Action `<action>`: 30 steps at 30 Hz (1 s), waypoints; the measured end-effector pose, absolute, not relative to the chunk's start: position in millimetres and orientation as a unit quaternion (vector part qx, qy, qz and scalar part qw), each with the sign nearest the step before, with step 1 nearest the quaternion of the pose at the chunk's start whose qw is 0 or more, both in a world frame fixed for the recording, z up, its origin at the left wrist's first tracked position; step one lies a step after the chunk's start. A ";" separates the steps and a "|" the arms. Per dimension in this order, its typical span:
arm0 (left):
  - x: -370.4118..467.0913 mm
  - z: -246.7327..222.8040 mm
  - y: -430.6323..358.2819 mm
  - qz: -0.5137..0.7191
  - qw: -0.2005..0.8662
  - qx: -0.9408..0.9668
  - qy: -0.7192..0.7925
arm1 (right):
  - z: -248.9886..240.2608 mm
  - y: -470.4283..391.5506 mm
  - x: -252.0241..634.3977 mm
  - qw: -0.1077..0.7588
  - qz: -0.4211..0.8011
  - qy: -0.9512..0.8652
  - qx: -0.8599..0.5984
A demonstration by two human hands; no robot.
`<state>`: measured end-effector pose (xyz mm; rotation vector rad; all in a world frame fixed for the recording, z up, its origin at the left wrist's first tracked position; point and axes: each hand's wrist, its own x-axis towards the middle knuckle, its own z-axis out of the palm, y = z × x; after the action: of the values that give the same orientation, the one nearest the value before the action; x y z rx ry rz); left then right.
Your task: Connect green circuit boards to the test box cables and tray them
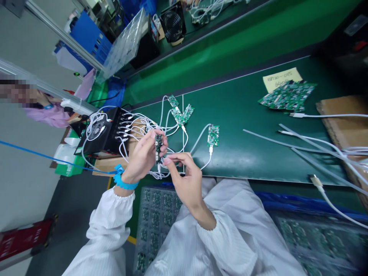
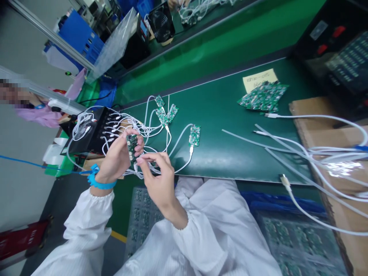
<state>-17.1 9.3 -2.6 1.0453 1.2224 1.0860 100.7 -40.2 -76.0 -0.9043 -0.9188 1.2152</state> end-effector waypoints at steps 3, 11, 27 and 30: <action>-13.4 -7.4 9.1 0.465 0.543 0.471 0.517 | -73.9 -41.2 91.7 0.631 0.539 -0.396 -0.393; -21.0 -13.7 6.7 0.411 0.451 0.580 0.540 | -85.0 -39.2 95.0 0.656 0.528 -0.381 -0.382; -40.6 -12.0 -7.2 0.234 0.409 0.728 0.498 | -96.3 -37.2 94.7 0.689 0.454 -0.384 -0.414; -42.6 -12.0 -5.8 0.223 0.399 0.737 0.498 | -96.9 -36.2 95.6 0.697 0.440 -0.388 -0.413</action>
<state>-42.6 -5.8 -12.0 1.8660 1.2603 0.5654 95.6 -36.2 -96.9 -0.9218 -0.8651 0.9806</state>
